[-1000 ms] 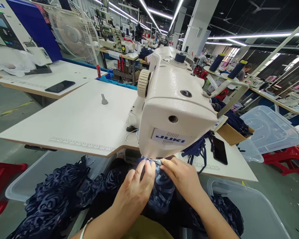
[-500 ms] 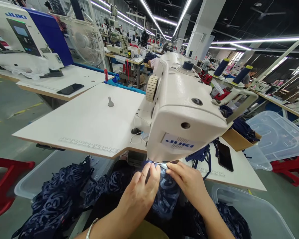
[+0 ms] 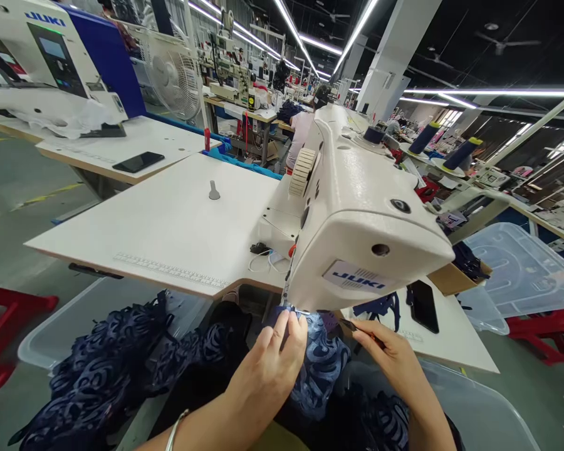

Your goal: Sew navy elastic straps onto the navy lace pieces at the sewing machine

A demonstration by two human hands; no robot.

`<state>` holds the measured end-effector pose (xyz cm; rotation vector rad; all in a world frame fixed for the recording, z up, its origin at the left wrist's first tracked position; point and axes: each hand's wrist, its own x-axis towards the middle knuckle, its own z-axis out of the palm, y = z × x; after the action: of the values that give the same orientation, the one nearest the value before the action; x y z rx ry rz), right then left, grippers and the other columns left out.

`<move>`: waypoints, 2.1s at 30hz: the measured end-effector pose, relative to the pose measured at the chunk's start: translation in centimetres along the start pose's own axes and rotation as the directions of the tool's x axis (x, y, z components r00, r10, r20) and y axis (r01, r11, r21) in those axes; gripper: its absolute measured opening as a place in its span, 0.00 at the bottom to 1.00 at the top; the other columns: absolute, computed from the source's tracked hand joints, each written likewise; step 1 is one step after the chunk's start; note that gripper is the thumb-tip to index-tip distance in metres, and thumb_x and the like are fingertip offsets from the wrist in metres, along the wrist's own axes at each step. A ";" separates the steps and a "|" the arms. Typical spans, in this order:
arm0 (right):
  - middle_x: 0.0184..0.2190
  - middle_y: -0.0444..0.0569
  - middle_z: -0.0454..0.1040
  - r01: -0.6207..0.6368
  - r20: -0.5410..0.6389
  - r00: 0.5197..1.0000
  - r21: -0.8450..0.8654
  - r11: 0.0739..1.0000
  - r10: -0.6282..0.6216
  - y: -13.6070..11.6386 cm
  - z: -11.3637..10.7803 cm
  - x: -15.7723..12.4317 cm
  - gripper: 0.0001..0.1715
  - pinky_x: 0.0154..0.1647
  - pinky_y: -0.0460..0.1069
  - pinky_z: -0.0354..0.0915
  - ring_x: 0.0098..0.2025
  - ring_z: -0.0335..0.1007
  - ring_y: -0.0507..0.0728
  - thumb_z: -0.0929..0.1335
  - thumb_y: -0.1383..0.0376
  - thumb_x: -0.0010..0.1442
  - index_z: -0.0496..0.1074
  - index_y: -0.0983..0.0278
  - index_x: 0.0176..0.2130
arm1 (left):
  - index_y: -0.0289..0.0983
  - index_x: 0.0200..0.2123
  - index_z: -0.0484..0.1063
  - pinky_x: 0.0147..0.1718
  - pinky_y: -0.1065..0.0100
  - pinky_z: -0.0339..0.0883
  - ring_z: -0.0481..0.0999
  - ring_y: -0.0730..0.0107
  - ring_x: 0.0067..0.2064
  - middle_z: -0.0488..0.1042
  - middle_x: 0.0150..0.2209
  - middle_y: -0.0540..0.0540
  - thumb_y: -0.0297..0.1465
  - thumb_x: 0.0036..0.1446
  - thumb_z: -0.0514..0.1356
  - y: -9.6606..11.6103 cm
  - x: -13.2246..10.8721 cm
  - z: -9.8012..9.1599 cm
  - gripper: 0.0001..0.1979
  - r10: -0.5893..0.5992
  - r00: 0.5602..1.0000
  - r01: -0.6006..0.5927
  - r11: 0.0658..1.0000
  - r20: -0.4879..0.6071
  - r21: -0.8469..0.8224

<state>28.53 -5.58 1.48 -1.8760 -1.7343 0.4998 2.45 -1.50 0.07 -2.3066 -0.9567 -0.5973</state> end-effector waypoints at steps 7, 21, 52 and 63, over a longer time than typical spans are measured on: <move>0.44 0.48 0.79 -0.029 -0.096 0.995 -0.062 0.998 0.023 2.6 1.4 -0.4 0.19 0.39 0.49 0.73 0.41 0.77 0.59 0.65 0.52 0.62 0.75 0.57 0.47 | 0.33 0.54 0.70 0.45 0.63 0.59 0.67 0.59 0.53 0.70 0.52 0.42 0.24 0.59 0.51 -0.1 -0.4 0.4 0.20 0.003 1.000 -0.003 1.000 0.013 0.020; 0.38 0.49 0.77 0.066 -0.236 0.960 -0.329 0.942 -0.150 2.6 4.5 3.1 0.19 0.34 0.49 0.68 0.37 0.75 0.57 0.60 0.53 0.66 0.71 0.60 0.47 | 0.32 0.52 0.70 0.45 0.61 0.58 0.69 0.58 0.51 0.72 0.49 0.40 0.21 0.58 0.50 -0.8 -0.3 0.2 0.20 0.000 1.000 -0.001 1.000 -0.031 -0.024; 0.33 0.47 0.76 -0.280 -0.089 0.942 0.315 0.907 0.322 -2.1 3.6 2.9 0.21 0.35 0.46 0.66 0.31 0.73 0.52 0.58 0.54 0.67 0.72 0.64 0.41 | 0.41 0.64 0.54 0.62 0.64 0.48 0.64 0.68 0.60 0.64 0.61 0.47 0.22 0.63 0.40 -2.7 -1.3 -0.3 0.28 0.101 0.994 -0.110 0.846 -0.047 -0.522; 0.35 0.59 0.76 -0.511 -0.452 0.669 0.297 0.807 0.590 4.1 2.1 9.0 0.10 0.44 0.55 0.60 0.45 0.71 0.65 0.66 0.61 0.60 0.71 0.65 0.32 | 0.34 0.56 0.65 0.53 0.62 0.59 0.73 0.62 0.49 0.73 0.49 0.41 0.42 0.65 0.50 -2.9 0.1 1.5 0.22 0.061 0.984 -0.137 0.858 -0.168 -0.495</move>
<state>31.55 3.51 -1.90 -2.1588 -0.7269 0.2675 0.70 1.24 -0.04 -2.6969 -0.6561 -1.0633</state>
